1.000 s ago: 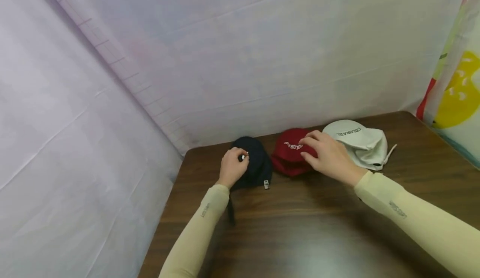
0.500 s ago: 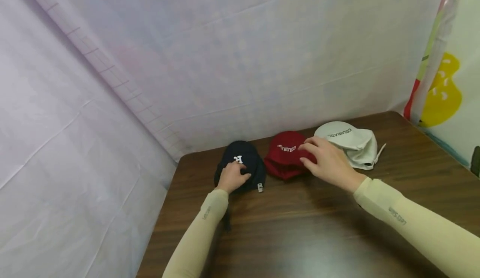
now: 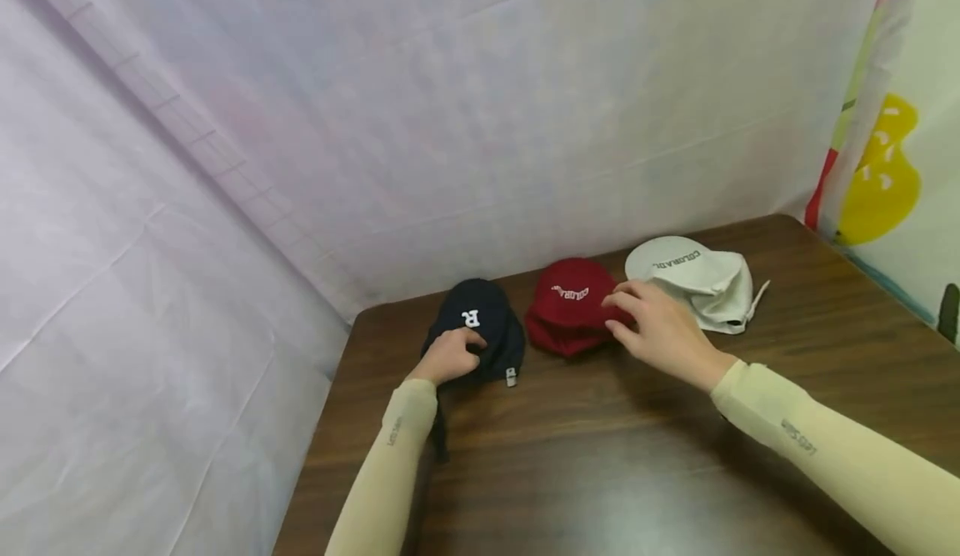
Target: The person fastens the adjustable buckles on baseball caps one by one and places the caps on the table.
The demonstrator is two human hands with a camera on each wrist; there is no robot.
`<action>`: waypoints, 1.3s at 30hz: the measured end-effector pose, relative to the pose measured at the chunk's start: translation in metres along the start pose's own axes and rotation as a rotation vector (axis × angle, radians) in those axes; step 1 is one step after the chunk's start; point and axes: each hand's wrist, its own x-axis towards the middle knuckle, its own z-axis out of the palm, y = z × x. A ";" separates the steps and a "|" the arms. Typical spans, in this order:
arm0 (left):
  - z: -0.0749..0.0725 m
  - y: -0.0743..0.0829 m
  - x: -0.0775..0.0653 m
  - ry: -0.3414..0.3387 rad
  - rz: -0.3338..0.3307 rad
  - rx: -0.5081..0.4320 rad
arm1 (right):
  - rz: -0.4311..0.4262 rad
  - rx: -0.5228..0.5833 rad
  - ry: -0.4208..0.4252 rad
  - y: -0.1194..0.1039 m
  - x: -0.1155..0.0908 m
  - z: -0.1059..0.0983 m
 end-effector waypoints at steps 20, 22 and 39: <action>-0.009 0.001 0.000 0.282 0.051 0.196 | -0.018 0.026 0.044 0.003 0.000 -0.009; -0.013 0.004 0.000 0.320 0.048 0.189 | -0.015 0.028 0.049 0.004 0.000 -0.009; -0.045 0.012 0.001 0.583 0.053 0.168 | 0.011 0.034 0.052 0.000 -0.009 -0.007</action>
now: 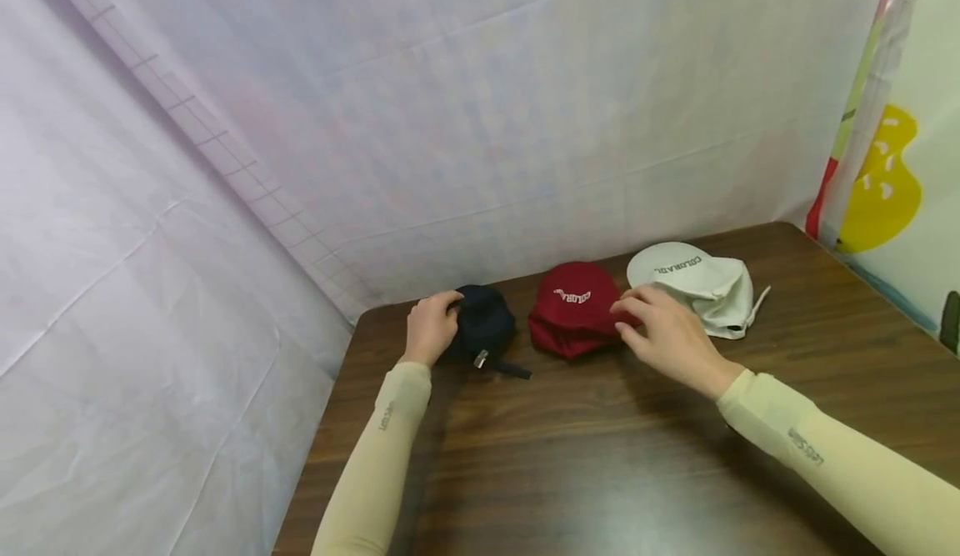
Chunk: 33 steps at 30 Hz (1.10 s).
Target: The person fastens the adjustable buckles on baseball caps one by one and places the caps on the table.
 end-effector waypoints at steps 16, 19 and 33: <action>-0.016 0.002 0.012 0.125 -0.022 -0.062 | 0.013 0.010 0.013 0.001 -0.005 0.002; -0.021 0.004 0.013 0.142 -0.015 -0.072 | 0.012 0.010 0.014 0.001 -0.005 0.002; -0.029 0.010 0.015 0.162 0.017 -0.061 | 0.006 0.015 0.013 0.002 -0.007 0.004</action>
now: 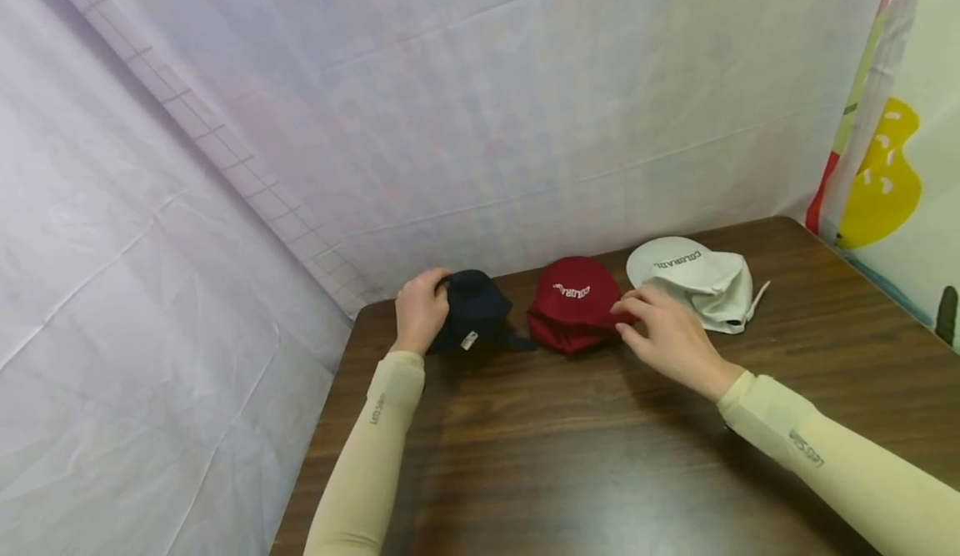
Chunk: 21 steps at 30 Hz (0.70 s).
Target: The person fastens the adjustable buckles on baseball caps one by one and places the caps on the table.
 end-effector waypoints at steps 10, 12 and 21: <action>-0.008 0.011 0.000 0.011 0.040 0.007 | 0.016 0.033 -0.016 -0.004 -0.001 0.003; -0.009 0.013 0.000 0.014 0.043 0.005 | 0.021 0.034 -0.022 -0.004 -0.002 0.004; -0.012 0.019 -0.004 0.020 0.040 -0.002 | 0.024 0.041 -0.028 -0.002 -0.004 0.008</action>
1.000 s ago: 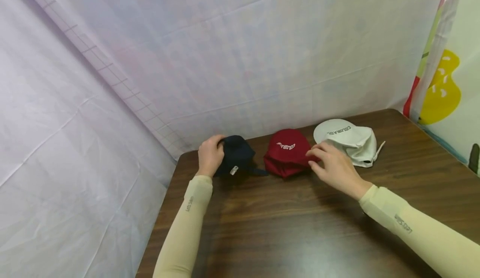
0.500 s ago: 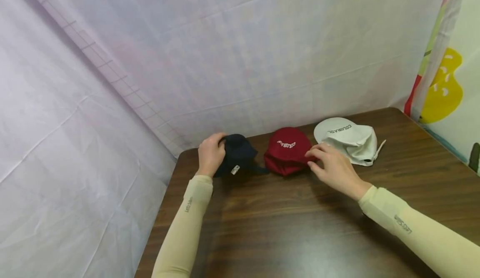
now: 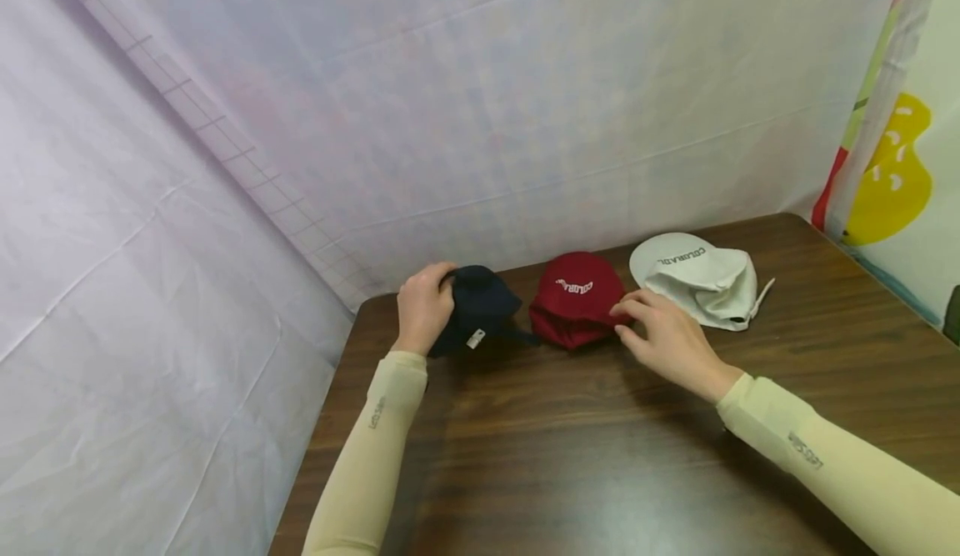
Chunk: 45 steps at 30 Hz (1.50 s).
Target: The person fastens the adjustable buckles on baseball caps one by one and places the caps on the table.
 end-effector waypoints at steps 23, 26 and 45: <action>-0.019 0.037 -0.005 -0.049 0.049 -0.009 | 0.019 0.002 -0.011 -0.001 -0.009 0.001; -0.021 0.040 -0.007 -0.065 0.039 -0.009 | 0.032 0.005 -0.021 -0.002 -0.010 0.001; -0.030 0.068 -0.019 -0.098 0.004 -0.022 | 0.000 0.014 0.017 -0.020 -0.008 -0.010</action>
